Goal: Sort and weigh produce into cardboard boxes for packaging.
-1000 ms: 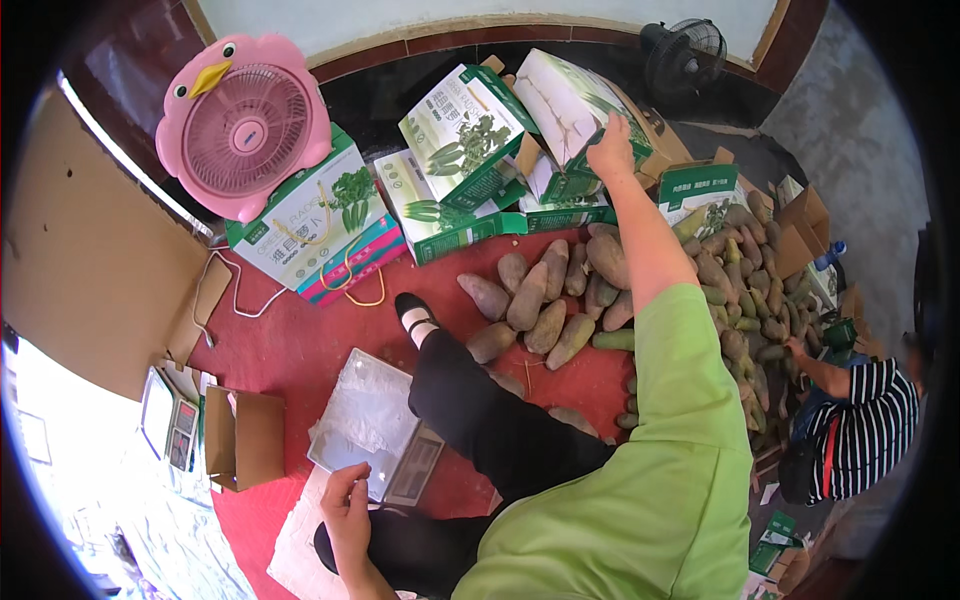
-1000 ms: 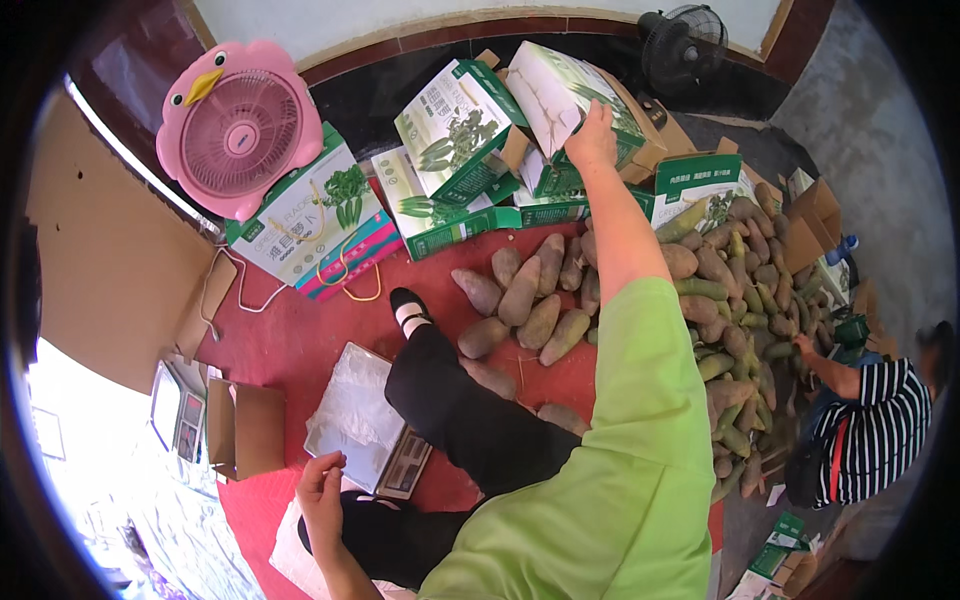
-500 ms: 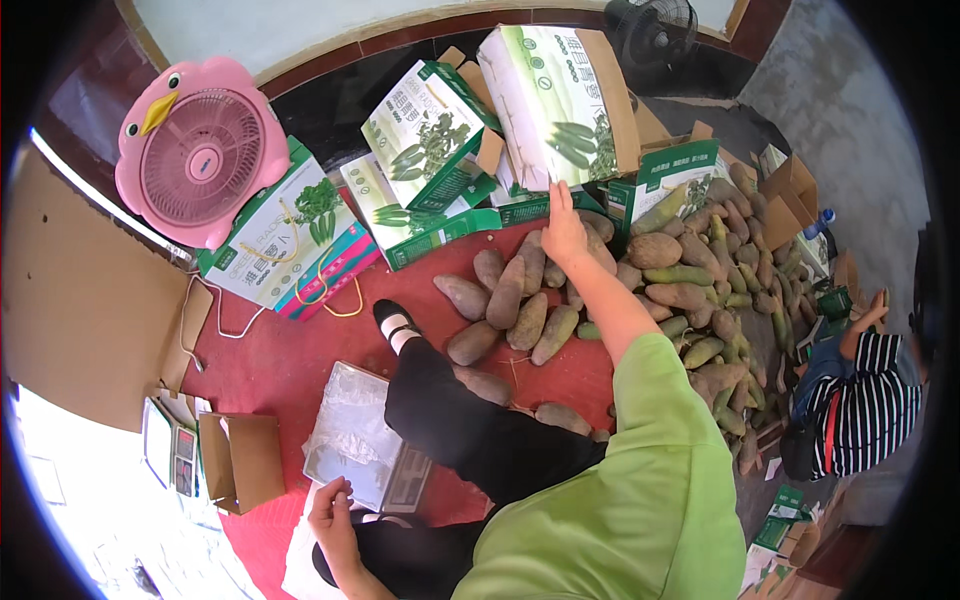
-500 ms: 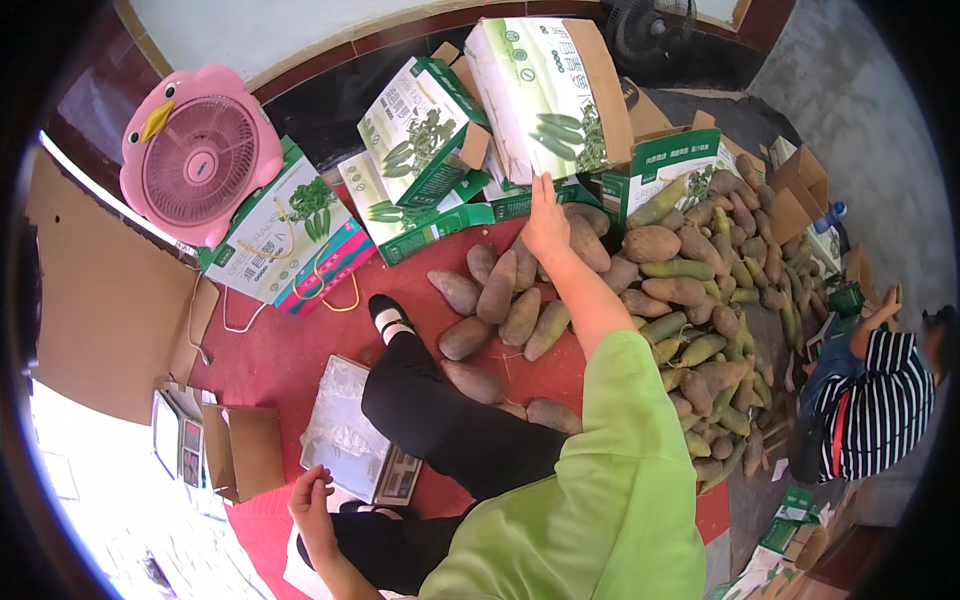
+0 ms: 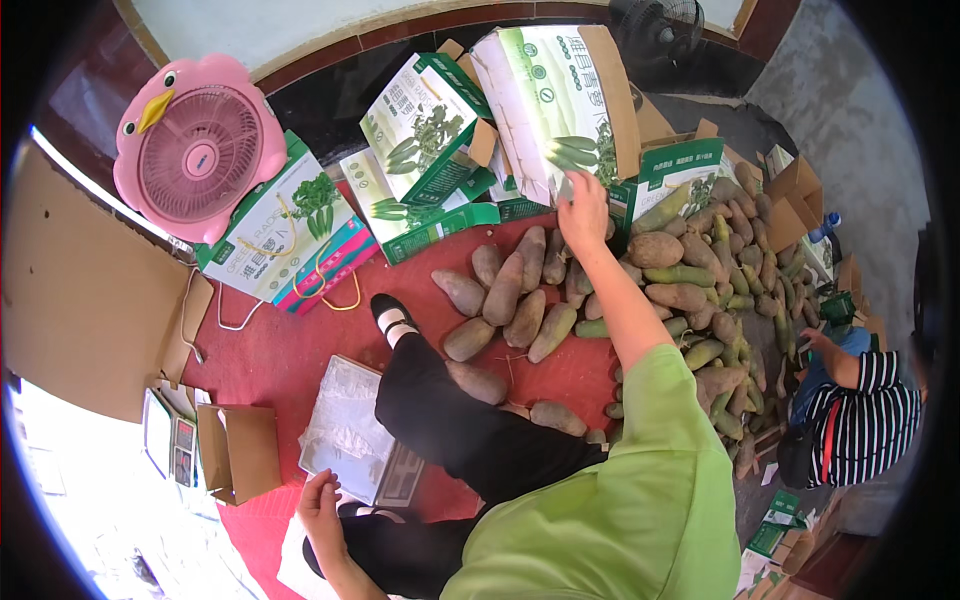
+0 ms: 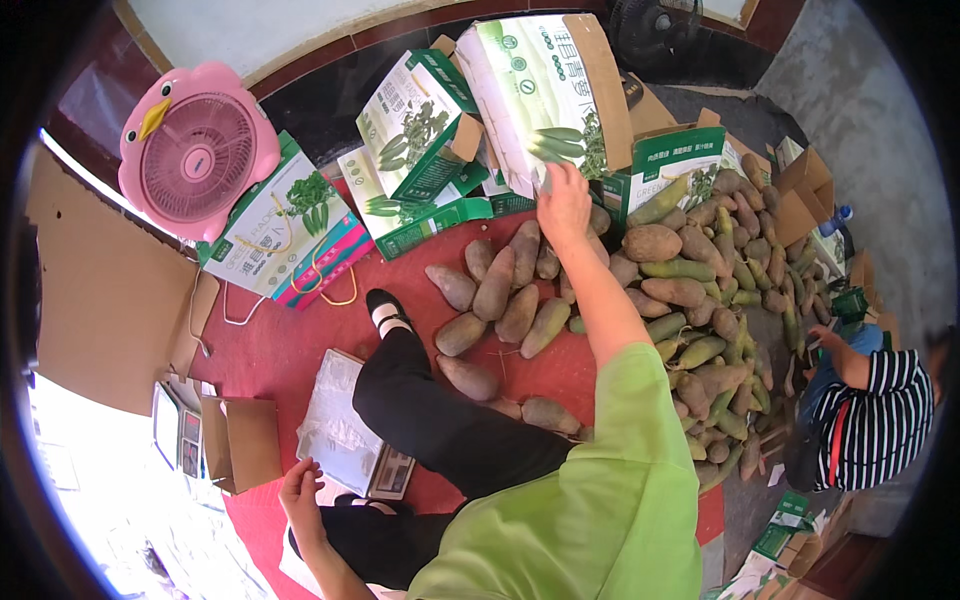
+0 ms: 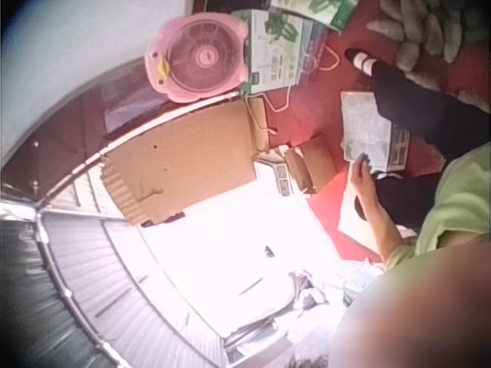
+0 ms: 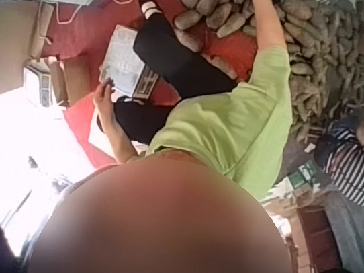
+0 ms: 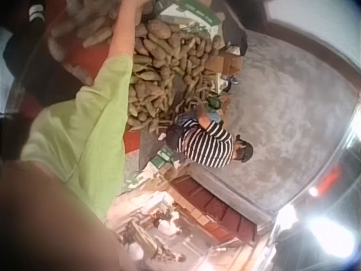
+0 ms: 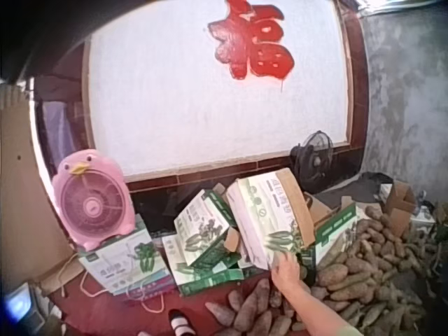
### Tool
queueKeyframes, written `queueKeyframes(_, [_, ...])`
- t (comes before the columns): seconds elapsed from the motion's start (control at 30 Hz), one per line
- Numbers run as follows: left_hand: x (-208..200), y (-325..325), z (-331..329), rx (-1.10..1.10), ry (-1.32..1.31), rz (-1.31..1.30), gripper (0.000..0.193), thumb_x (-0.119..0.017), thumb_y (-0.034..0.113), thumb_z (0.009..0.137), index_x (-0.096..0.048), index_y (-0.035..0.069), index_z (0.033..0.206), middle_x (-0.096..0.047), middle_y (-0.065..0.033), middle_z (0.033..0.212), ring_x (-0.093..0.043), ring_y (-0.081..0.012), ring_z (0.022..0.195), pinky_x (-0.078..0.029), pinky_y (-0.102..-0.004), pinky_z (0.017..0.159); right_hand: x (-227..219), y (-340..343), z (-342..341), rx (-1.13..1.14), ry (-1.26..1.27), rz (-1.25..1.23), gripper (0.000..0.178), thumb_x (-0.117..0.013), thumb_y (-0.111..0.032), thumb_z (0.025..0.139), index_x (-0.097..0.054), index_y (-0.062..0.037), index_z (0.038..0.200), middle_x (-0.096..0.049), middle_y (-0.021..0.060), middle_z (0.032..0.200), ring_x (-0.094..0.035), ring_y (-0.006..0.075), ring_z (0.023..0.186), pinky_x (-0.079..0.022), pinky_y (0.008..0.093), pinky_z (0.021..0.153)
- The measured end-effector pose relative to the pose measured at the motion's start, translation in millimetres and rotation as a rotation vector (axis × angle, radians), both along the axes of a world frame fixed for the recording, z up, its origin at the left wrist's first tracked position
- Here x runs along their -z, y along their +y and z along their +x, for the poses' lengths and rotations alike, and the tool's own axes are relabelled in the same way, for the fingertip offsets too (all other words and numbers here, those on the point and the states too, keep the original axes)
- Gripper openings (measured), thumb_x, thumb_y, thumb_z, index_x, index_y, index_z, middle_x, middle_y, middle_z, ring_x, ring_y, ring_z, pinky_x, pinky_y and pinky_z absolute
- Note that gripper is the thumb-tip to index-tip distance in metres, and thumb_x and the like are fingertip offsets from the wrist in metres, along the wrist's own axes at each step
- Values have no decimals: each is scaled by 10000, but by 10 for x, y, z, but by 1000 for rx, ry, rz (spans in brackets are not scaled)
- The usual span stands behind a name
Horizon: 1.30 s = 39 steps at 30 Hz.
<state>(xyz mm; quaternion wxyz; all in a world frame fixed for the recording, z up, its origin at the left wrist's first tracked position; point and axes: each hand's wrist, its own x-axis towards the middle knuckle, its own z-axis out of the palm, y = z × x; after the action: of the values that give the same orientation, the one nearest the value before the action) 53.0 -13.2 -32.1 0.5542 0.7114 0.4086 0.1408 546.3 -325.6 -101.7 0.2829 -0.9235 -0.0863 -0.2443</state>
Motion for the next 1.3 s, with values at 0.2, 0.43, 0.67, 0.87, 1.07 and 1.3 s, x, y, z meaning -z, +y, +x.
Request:
queueKeyframes(0.2, [75,30,44,-8,5,5,202,-543,44,902,-637,0,1076,-658,-72,939,-614,-131,842,-498,-249,697,360,132,-195,-68,264,-354,729,-707,-190,737,-350,-160,1372,-290,102,1467,-377,336,1264,-413,484,966])
queueKeyframes(0.43, [97,56,43,-9,10,-2,200,-550,45,898,-638,3,1073,-658,-66,934,-613,-127,832,-496,-244,693,1179,-424,-129,-45,705,-93,479,-668,-201,760,-545,-114,1215,-450,134,1341,-437,337,1218,-423,441,951])
queueKeyframes(0.67, [104,62,97,8,67,26,216,-534,39,898,-629,-9,1087,-655,-78,947,-611,-137,849,-491,-250,712,326,-882,487,153,-70,128,346,-646,-201,797,-579,-32,1091,-583,188,1085,-530,384,1010,-418,454,875])
queueKeyframes(0.87, [94,39,175,31,55,27,226,-517,29,896,-624,-10,1091,-655,-80,949,-610,-142,863,-487,-259,733,-510,-66,309,-464,299,96,512,-631,-367,831,-557,-22,1202,-532,172,1267,-473,322,1198,-389,386,990])
queueKeyframes(1.07, [43,26,85,11,35,40,220,-520,28,894,-627,-8,1083,-651,-71,948,-608,-137,867,-487,-257,737,-114,344,-695,-793,310,-198,610,-714,-348,750,-509,-120,1278,-499,132,1297,-449,310,1198,-396,422,962])
queueKeyframes(1.3, [23,18,36,11,20,69,203,-527,12,878,-632,-16,1050,-649,-71,940,-604,-132,875,-472,-245,750,518,165,-814,-620,493,-699,532,-701,-388,738,-576,-163,1203,-578,54,1169,-476,254,1158,-396,467,930])
